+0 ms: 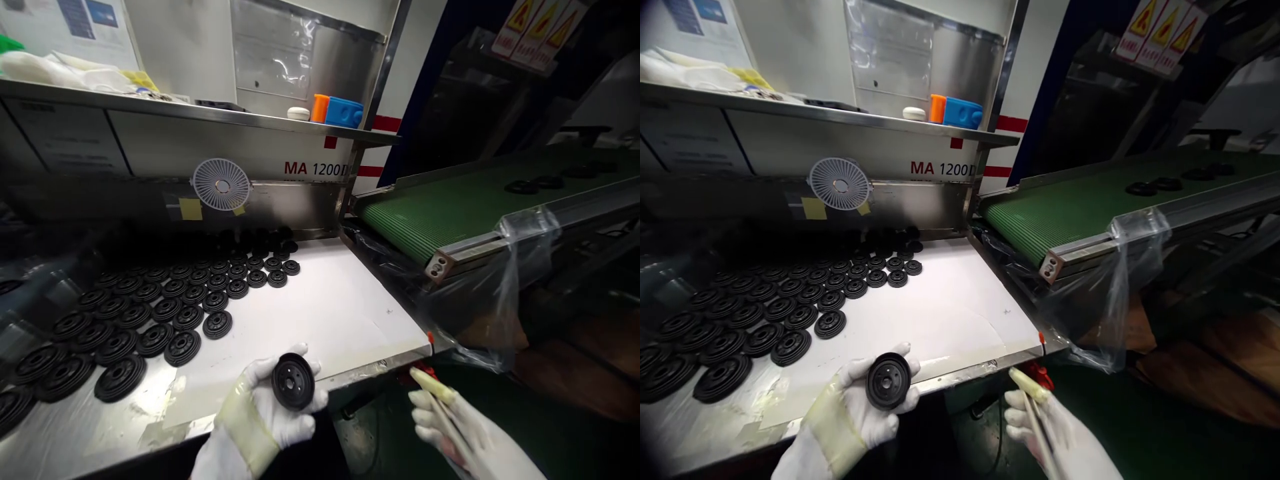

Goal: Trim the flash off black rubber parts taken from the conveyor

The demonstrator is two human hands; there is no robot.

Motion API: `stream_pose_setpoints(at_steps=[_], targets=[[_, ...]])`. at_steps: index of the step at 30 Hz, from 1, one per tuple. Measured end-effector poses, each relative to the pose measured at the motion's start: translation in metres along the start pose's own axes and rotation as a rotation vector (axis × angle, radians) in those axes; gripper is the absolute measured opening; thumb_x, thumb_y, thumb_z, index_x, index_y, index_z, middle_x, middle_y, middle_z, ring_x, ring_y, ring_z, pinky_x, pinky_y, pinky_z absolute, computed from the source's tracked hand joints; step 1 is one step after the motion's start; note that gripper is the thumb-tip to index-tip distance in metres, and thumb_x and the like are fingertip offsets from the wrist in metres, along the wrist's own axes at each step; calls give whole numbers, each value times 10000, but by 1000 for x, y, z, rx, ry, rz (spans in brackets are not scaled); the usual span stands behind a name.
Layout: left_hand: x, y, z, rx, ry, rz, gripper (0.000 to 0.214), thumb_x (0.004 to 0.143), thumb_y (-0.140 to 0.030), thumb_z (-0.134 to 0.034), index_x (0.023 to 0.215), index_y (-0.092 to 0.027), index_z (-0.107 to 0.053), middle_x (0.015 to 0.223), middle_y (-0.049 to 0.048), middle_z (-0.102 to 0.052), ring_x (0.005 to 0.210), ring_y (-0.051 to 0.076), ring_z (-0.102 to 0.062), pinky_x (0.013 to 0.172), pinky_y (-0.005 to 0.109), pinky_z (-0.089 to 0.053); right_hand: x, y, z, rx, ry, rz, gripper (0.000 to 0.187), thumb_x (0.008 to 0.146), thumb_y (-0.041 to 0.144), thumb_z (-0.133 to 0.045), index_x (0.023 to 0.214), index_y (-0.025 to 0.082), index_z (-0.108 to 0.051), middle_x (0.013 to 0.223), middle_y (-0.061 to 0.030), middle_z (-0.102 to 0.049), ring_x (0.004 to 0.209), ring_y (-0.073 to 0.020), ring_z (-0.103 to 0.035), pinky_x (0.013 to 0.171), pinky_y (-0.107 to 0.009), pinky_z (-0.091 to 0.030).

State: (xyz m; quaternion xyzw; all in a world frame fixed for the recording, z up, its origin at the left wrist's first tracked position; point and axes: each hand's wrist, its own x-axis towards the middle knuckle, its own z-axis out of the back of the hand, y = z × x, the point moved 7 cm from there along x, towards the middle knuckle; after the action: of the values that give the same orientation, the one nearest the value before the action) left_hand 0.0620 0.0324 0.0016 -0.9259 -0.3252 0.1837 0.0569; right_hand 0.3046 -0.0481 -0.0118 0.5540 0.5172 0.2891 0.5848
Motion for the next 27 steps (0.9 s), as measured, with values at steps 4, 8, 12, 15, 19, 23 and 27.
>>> stream_pose_setpoints(at_steps=[4, 8, 12, 15, 19, 23, 27], targets=[[-3, 1, 10, 80, -125, -10, 387, 823, -425, -462, 998, -102, -584, 755, 138, -648, 585, 198, -619, 452, 239, -455, -3, 38, -67, 33, 49, 180, 278, 649, 467, -709, 772, 226, -645, 567, 0, -478, 499, -134, -440, 480, -289, -399], [-10, -6, 14, 64, -198, -53, 377, 803, -452, -488, 880, -101, -605, 736, 104, -631, 554, 179, -610, 413, 217, -441, -2, 35, -132, -12, 195, 105, 238, 659, 410, -725, 650, 195, -622, 623, -15, -543, 589, -149, -492, 568, -292, -426], [-21, -13, 11, 80, -104, -113, 372, 826, -419, -440, 1021, -132, -573, 841, 124, -641, 640, 249, -637, 437, 321, -497, 0, 34, -168, 105, 308, 34, 200, 625, 306, -750, 745, 191, -639, 720, -25, -606, 681, -172, -548, 691, -327, -450], [-26, -15, 8, 66, -12, -130, 371, 839, -347, -407, 1139, -156, -512, 896, 144, -642, 755, 279, -639, 524, 385, -518, 1, 36, -182, 92, 402, 32, 160, 640, 257, -723, 721, 181, -608, 684, -5, -601, 637, -151, -543, 684, -316, -444], [-22, -8, 14, 107, -116, -37, 403, 824, -432, -435, 997, -101, -585, 747, 136, -649, 561, 196, -619, 473, 288, -488, 4, 31, -187, -87, 472, -17, 205, 716, 328, -676, 703, 135, -608, 617, -21, -599, 561, -133, -524, 576, -280, -423], [-18, -3, 15, 162, -222, -14, 493, 796, -511, -447, 715, -54, -616, 626, 133, -617, 491, 147, -578, 412, 215, -449, 5, 26, -193, -170, 489, -70, 319, 732, 404, -659, 594, 123, -598, 594, -40, -605, 565, -140, -546, 585, -275, -419], [-21, -6, 11, 202, -136, -127, 433, 795, -510, -434, 758, -120, -618, 612, 112, -618, 467, 174, -576, 301, 203, -333, 4, 25, -197, -217, 433, -25, 381, 709, 495, -655, 598, 133, -611, 596, -39, -614, 537, -142, -552, 564, -275, -424]])
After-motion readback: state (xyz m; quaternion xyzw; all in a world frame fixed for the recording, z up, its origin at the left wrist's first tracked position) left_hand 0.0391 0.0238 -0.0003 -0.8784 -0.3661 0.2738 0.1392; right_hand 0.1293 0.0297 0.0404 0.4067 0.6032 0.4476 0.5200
